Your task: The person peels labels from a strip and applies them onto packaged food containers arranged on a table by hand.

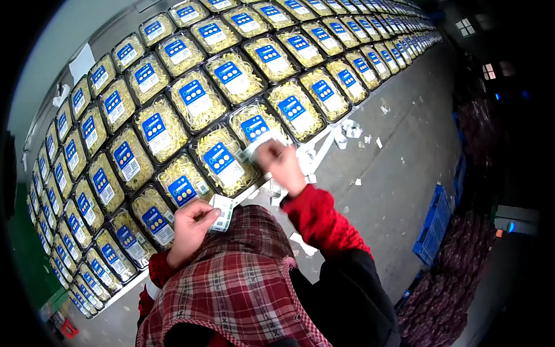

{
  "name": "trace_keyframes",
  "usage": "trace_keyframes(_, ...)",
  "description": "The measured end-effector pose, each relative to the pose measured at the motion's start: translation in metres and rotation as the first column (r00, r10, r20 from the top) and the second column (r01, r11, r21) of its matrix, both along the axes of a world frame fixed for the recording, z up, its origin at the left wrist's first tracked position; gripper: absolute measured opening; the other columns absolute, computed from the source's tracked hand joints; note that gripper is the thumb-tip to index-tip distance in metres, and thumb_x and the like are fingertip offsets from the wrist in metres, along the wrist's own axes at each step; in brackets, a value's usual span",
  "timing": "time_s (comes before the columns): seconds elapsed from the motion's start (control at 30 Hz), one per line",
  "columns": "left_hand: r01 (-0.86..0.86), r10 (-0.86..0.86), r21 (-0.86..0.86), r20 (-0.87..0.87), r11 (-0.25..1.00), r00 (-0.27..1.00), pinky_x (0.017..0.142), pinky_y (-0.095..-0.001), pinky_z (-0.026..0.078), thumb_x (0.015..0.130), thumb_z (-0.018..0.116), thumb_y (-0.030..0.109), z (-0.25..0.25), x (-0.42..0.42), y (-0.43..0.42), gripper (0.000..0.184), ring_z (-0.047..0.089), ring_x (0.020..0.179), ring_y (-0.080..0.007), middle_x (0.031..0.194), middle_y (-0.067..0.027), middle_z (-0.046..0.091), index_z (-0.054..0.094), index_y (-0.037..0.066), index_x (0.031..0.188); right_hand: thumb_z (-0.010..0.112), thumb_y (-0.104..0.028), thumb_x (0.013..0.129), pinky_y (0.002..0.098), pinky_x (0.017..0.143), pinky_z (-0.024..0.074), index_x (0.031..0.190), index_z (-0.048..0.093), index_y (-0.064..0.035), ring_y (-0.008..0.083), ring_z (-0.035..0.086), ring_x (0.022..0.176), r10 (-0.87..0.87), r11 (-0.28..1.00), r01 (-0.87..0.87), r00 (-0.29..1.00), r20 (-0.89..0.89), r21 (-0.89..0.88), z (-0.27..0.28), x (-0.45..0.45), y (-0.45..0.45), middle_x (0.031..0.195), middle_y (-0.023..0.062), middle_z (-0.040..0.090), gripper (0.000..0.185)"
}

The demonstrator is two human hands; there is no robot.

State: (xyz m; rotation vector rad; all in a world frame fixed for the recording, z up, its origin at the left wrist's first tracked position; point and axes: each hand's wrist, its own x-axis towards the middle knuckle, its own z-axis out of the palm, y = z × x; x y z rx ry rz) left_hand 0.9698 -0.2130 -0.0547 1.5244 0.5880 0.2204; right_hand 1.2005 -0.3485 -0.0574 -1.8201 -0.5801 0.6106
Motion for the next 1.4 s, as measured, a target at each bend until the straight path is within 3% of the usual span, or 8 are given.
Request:
trace_keyframes(0.4,-0.125,0.125,-0.004,0.019,0.992,0.992,0.06,-0.0209,0.04,0.084,0.068,0.001,0.007,-0.024,-0.026,0.008,0.051,0.07,-0.0052,0.081,-0.0016,0.057,0.061,-0.003,0.084,0.073,-0.032,0.076,0.0451,0.057,0.0513,0.078,0.058,-0.0025,0.0368,0.065,0.064,0.259,0.72,0.365,0.648,0.716,-0.591,-0.038,0.073,0.01,0.068,0.0204,0.065,0.033)
trace_keyframes(0.47,-0.184,0.183,0.002,0.098,0.983,0.978,0.064,-0.0215,0.043,0.084,0.067,0.0,0.007,-0.023,-0.03,0.009,0.055,0.078,-0.0082,0.089,-0.0056,0.059,0.063,-0.004,0.091,0.072,-0.038,0.078,0.0454,0.055,0.0506,0.082,0.06,-0.0034,0.0378,0.065,0.063,0.266,0.791,0.285,0.637,0.723,-0.541,-0.025,0.067,0.004,0.07,0.0186,0.066,0.037)
trace_keyframes(0.57,-0.243,0.229,0.045,0.203,0.969,0.952,0.067,-0.0227,0.046,0.084,0.067,0.0,0.014,-0.018,-0.038,0.01,0.058,0.081,-0.0106,0.094,-0.0086,0.062,0.064,-0.004,0.093,0.071,-0.023,0.083,0.0334,0.068,0.0539,0.105,0.067,-0.0035,0.0219,0.068,0.074,0.444,0.894,-0.445,0.896,-0.018,-0.054,0.01,-0.013,0.0,0.084,0.0124,0.07,0.029)
trace_keyframes(0.67,-0.231,0.192,0.161,0.227,0.959,0.955,0.067,-0.0236,0.047,0.083,0.067,-0.001,0.023,-0.006,-0.039,0.008,0.059,0.079,-0.0115,0.095,-0.0092,0.063,0.065,-0.004,0.091,0.068,-0.008,0.085,0.03,0.071,0.0506,0.098,0.066,0.0009,0.0188,0.063,0.081,0.64,0.763,-0.641,0.768,0.042,0.084,0.048,-0.056,-0.006,0.088,0.0103,0.065,0.016)
trace_keyframes(0.93,-0.182,0.178,0.106,0.049,0.978,0.983,0.062,-0.0216,0.042,0.081,0.072,0.001,0.029,0.052,-0.052,0.007,0.055,0.067,-0.0077,0.072,-0.002,0.061,0.066,-0.002,0.078,0.07,-0.005,0.081,0.0347,0.064,0.0498,0.085,0.068,-0.0022,0.0268,0.063,0.071,0.416,0.894,-0.446,0.8,0.432,-0.035,0.06,-0.017,-0.036,0.077,0.0116,0.063,0.006)
trace_keyframes(1.0,-0.058,0.045,0.138,0.094,0.989,0.995,0.062,-0.0241,0.044,0.081,0.072,0.001,0.026,0.069,-0.056,0.008,0.056,0.067,-0.0103,0.072,-0.0052,0.062,0.066,-0.003,0.079,0.065,-0.007,0.083,0.0336,0.061,0.0502,0.085,0.066,-0.0018,0.0207,0.063,0.067,0.147,0.982,-0.158,0.983,0.111,0.103,0.028,0.052,-0.04,0.078,0.0117,0.065,0.006)
trace_keyframes(1.07,-0.052,0.042,0.083,0.115,0.995,0.993,0.063,-0.025,0.044,0.08,0.073,0.001,0.022,0.083,-0.058,0.008,0.057,0.069,-0.0109,0.074,-0.0052,0.062,0.066,-0.002,0.08,0.061,-0.01,0.084,0.0377,0.064,0.0512,0.084,0.067,0.0009,0.0261,0.065,0.066,-0.008,0.991,0.055,0.935,0.355,-0.124,0.014,0.14,-0.045,0.071,0.015,0.067,0.012)
trace_keyframes(1.4,-0.086,0.087,-0.038,0.017,0.996,0.996,0.061,-0.0227,0.04,0.083,0.07,0.004,0.017,0.141,-0.035,0.008,0.051,0.069,-0.0075,0.077,-0.0016,0.059,0.064,-0.002,0.082,0.073,-0.033,0.077,0.0439,0.062,0.0506,0.079,0.063,-0.0024,0.0352,0.065,0.068,0.286,0.801,0.23,0.664,0.691,-0.553,-0.042,0.202,-0.034,0.07,0.0174,0.065,0.033)
